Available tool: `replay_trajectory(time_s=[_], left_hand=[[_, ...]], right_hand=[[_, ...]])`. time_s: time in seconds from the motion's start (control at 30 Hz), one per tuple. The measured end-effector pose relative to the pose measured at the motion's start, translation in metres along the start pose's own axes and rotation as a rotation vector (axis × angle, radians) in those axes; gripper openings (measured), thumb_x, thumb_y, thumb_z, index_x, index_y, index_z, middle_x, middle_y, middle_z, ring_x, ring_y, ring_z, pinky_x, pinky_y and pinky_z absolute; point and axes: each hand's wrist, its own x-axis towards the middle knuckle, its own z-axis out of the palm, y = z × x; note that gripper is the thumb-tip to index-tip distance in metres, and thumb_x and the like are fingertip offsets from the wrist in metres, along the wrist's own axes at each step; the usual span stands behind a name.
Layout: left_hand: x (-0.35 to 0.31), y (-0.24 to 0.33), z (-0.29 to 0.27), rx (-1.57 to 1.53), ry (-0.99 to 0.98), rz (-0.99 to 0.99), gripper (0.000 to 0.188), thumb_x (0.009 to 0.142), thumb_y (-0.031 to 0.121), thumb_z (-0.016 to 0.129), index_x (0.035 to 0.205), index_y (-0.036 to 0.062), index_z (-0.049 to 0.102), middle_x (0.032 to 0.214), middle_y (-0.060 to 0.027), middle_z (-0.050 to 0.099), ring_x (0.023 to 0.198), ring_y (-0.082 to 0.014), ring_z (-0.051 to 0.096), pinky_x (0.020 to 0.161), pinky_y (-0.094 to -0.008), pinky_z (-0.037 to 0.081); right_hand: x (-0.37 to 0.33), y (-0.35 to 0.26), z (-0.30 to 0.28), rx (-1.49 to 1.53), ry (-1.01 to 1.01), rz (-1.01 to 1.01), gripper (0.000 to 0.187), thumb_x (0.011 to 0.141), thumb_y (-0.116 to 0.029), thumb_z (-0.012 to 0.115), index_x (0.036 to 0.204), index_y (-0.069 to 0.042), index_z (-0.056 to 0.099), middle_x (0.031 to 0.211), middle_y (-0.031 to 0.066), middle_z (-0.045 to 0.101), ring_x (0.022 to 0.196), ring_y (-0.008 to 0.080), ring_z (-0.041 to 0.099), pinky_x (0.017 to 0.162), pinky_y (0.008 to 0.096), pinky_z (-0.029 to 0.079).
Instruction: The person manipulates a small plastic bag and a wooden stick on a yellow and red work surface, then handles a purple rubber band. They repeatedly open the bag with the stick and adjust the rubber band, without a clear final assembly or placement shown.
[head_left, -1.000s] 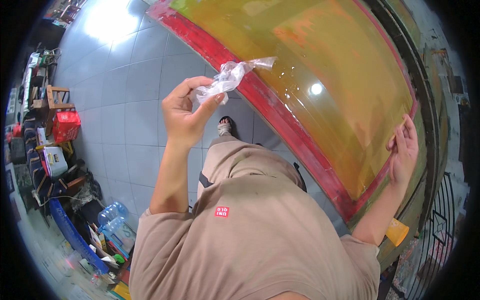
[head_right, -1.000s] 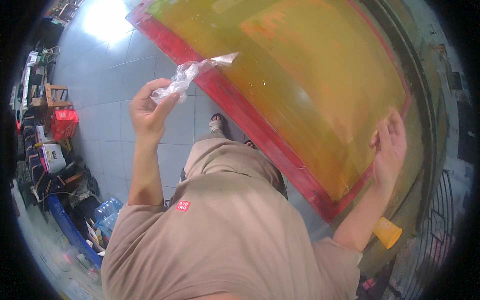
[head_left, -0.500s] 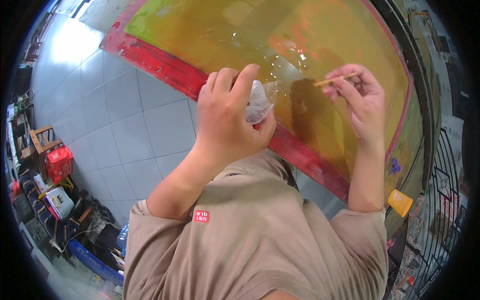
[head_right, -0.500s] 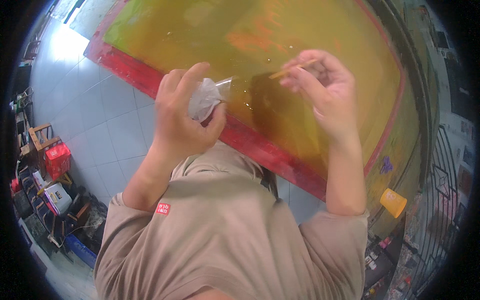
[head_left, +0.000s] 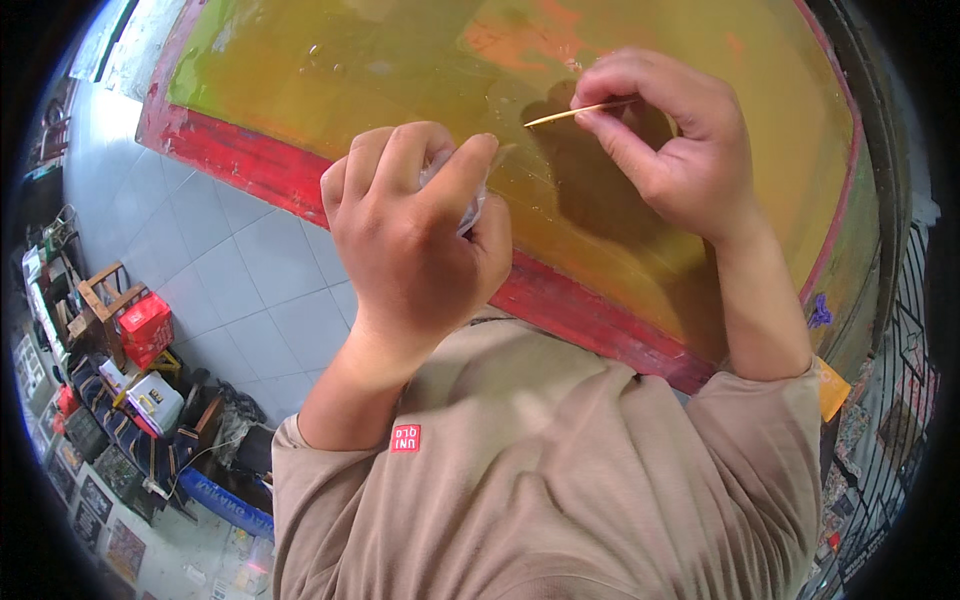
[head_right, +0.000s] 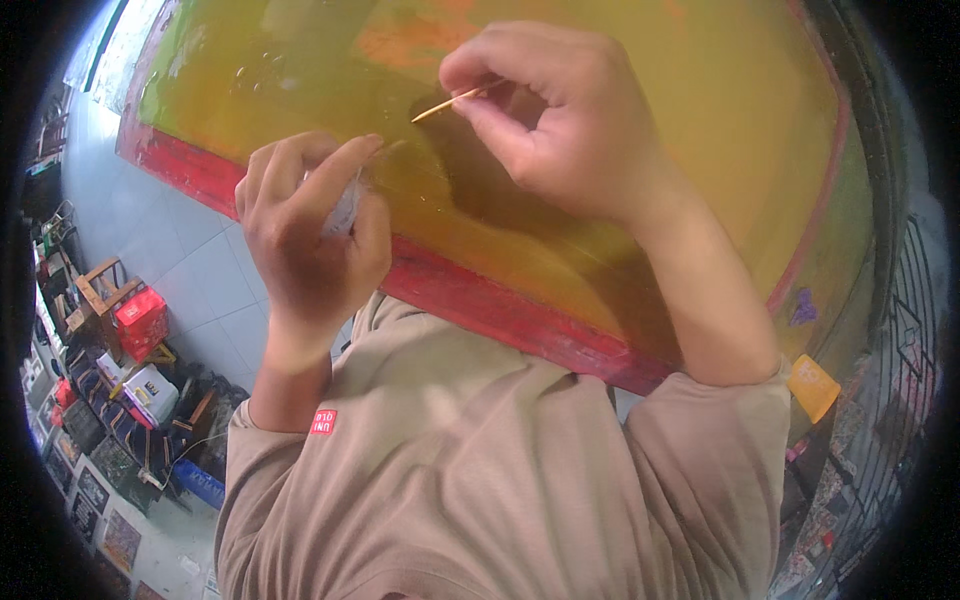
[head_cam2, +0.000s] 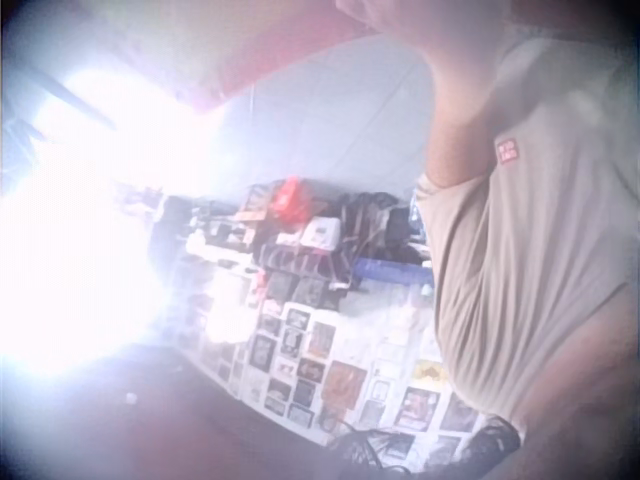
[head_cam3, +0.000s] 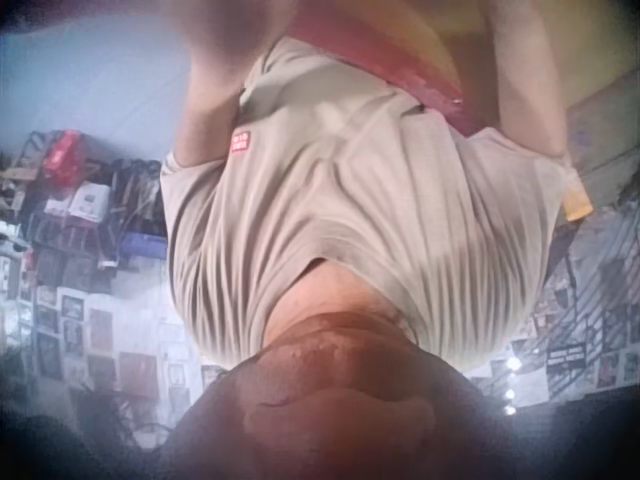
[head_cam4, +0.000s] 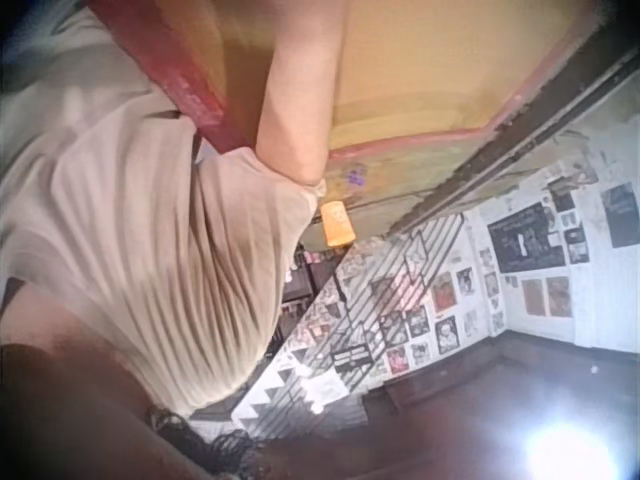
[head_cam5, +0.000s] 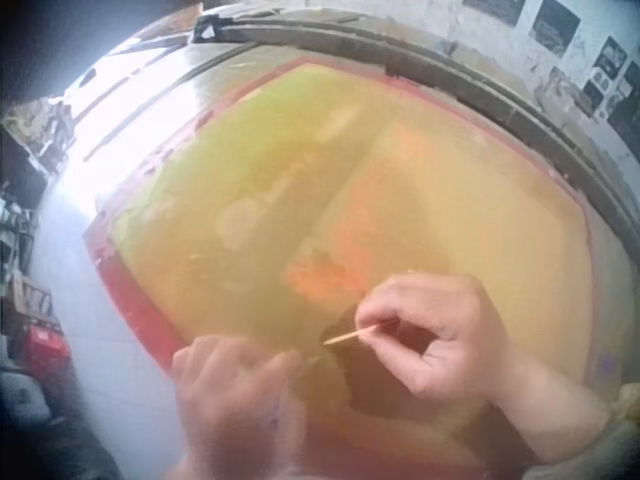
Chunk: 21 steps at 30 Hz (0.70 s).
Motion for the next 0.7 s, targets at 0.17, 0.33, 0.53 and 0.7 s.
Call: replay_trajectory(time_s=[0.17, 0.33, 0.53, 0.7], left_hand=[[0.000, 0.002, 0.002, 0.036, 0.013, -0.009, 0.015, 0.069, 0.011, 0.070, 0.083, 0.0166, 0.068, 0.078, 0.0015, 0.054, 0.079, -0.0192, 0.054, 0.071, -0.0329, 0.034], [-0.004, -0.005, 0.002, -0.018, 0.053, 0.082, 0.021, 0.067, 0.006, 0.068, 0.085, 0.0157, 0.070, 0.086, 0.0018, 0.059, 0.085, -0.0186, 0.056, 0.074, -0.0324, 0.033], [-0.003, -0.011, 0.006, -0.095, 0.115, 0.176, 0.031, 0.059, -0.002, 0.062, 0.085, 0.0117, 0.071, 0.086, 0.0006, 0.061, 0.083, -0.0181, 0.059, 0.074, -0.0313, 0.031], [-0.008, -0.014, 0.007, -0.118, 0.134, 0.186, 0.035, 0.056, -0.006, 0.059, 0.085, 0.0105, 0.071, 0.084, 0.0003, 0.059, 0.081, -0.0178, 0.059, 0.072, -0.0306, 0.031]], right_hand=[[0.000, -0.002, -0.003, -0.261, -0.004, -0.141, 0.020, 0.076, 0.011, 0.061, 0.093, 0.001, 0.065, 0.083, 0.0099, 0.060, 0.070, 0.0219, 0.059, 0.062, 0.0284, 0.047], [0.004, 0.008, 0.001, -0.059, 0.008, -0.176, 0.024, 0.074, 0.008, 0.063, 0.096, -0.002, 0.066, 0.086, 0.0112, 0.059, 0.074, 0.0243, 0.060, 0.062, 0.0317, 0.047], [0.012, 0.016, 0.010, -0.023, 0.052, -0.340, 0.026, 0.071, 0.004, 0.064, 0.096, -0.005, 0.066, 0.085, 0.0117, 0.057, 0.076, 0.0284, 0.059, 0.064, 0.0356, 0.046], [0.022, 0.013, 0.012, -0.031, 0.003, -0.415, 0.023, 0.070, 0.002, 0.062, 0.091, -0.006, 0.066, 0.081, 0.0105, 0.055, 0.072, 0.0288, 0.057, 0.061, 0.0371, 0.045]])
